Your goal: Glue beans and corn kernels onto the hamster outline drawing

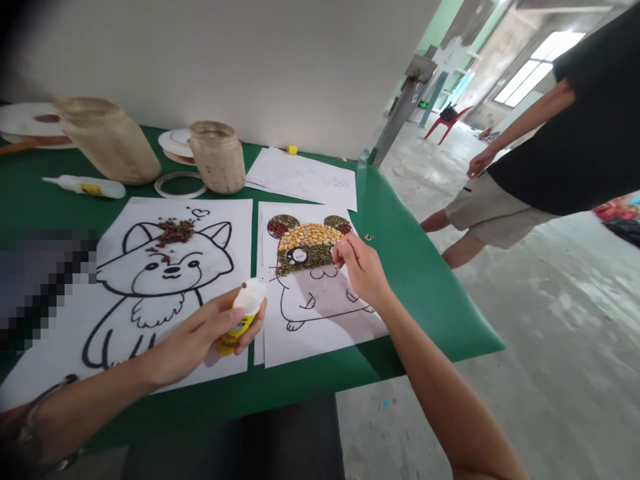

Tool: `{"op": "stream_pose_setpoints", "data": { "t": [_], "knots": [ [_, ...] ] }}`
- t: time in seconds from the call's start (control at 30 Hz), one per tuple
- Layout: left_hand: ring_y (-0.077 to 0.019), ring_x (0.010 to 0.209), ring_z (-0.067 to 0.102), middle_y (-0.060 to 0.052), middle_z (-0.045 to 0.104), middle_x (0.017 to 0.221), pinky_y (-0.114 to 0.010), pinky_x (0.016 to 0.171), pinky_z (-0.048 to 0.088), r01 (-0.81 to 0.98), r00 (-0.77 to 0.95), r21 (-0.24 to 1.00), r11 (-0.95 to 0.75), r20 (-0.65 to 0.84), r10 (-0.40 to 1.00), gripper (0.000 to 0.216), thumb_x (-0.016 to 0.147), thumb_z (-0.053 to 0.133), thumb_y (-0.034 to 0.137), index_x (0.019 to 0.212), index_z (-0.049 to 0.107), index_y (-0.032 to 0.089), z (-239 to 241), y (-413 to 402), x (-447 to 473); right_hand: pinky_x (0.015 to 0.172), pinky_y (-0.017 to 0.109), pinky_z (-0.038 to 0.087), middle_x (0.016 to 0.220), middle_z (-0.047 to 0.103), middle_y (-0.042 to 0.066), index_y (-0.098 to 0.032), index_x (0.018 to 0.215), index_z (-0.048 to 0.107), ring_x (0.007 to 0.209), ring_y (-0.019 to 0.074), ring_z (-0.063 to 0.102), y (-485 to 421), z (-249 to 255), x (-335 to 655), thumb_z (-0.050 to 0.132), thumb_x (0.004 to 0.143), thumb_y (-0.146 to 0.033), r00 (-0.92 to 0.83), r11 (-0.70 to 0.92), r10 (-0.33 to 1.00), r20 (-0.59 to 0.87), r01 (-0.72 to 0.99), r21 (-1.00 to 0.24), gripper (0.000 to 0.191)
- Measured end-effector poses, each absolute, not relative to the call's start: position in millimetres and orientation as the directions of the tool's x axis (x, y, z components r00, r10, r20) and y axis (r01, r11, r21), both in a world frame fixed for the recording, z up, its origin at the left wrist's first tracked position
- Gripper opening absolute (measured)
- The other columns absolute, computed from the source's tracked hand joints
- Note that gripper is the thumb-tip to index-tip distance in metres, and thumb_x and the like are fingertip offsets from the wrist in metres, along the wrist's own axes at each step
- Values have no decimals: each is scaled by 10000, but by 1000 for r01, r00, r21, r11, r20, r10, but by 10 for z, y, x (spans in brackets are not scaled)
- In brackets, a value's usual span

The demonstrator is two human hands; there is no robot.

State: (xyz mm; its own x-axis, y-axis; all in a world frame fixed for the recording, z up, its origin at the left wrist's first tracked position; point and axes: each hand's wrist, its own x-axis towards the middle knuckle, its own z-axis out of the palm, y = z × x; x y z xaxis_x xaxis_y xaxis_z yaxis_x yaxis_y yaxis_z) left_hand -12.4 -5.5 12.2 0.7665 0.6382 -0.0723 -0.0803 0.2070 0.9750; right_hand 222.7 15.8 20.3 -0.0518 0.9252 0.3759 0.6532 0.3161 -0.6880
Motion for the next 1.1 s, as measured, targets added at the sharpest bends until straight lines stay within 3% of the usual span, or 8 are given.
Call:
{"op": "stream_pose_setpoints", "data": {
  "t": [0.13, 0.27, 0.4, 0.53, 0.77, 0.83, 0.97, 1.1],
  "knots": [
    [-104, 493, 327, 66, 340, 528, -256, 492, 254, -50, 778, 979, 196, -85, 622, 237, 800, 369, 420, 769, 410, 189, 148, -70, -127, 438, 211, 349, 494, 485, -37, -188, 516, 397, 428, 49, 427, 201, 322, 2138, 481, 810, -347, 15, 280, 945, 327, 481, -831, 344],
    [-102, 498, 326, 67, 343, 531, -260, 509, 275, -71, 785, 979, 191, -63, 616, 221, 798, 376, 404, 751, 403, 190, 152, -84, -130, 410, 198, 302, 557, 528, -35, -170, 599, 486, 450, 34, 436, 321, 373, 2075, 597, 726, -328, 55, 243, 963, 265, 253, -936, 232],
    [-97, 493, 317, 68, 348, 531, -254, 506, 273, -103, 789, 974, 201, -43, 613, 206, 803, 381, 383, 763, 416, 185, 121, -87, -135, 438, 197, 332, 601, 538, -32, -161, 656, 502, 475, 28, 448, 436, 385, 1984, 625, 712, -337, -32, 225, 974, 223, 151, -963, 223],
    [-92, 490, 318, 71, 347, 533, -249, 505, 290, -124, 798, 970, 208, -28, 602, 196, 797, 403, 374, 767, 416, 181, 102, -76, -142, 409, 193, 292, 541, 487, -60, -185, 661, 434, 418, 20, 382, 513, 390, 1834, 534, 803, -381, -149, 213, 969, 198, 89, -973, 262],
    [-85, 485, 320, 72, 350, 525, -240, 492, 303, -186, 798, 960, 207, 25, 602, 189, 799, 411, 358, 752, 425, 175, 109, -71, -135, 343, 198, 202, 339, 372, -65, -196, 445, 305, 324, 14, 266, 650, 441, 1444, 408, 873, -403, -267, 259, 942, 202, 202, -944, 487],
    [-83, 481, 321, 72, 353, 520, -238, 489, 303, -186, 799, 961, 207, 25, 601, 187, 796, 413, 354, 745, 425, 174, 105, -74, -134, 338, 187, 212, 355, 411, -69, -186, 448, 343, 316, 4, 278, 722, 454, 1311, 470, 853, -336, -286, 239, 942, 175, 207, -949, 449],
    [-81, 476, 324, 73, 355, 511, -237, 480, 290, -186, 794, 962, 202, 26, 607, 178, 791, 418, 344, 753, 434, 171, 90, -73, -135, 398, 143, 320, 501, 528, -76, -159, 604, 466, 396, -1, 426, 868, 434, 1055, 597, 748, -106, -401, 216, 909, 115, 219, -951, 202],
    [-77, 481, 332, 68, 378, 524, -235, 481, 305, -194, 791, 958, 213, 24, 611, 136, 768, 436, 305, 751, 444, 171, 85, -71, -126, 360, 152, 294, 430, 506, -84, -172, 583, 423, 312, 2, 373, 912, 365, 887, 520, 818, -170, -457, 237, 887, 68, 323, -916, 255]
  ]
}}
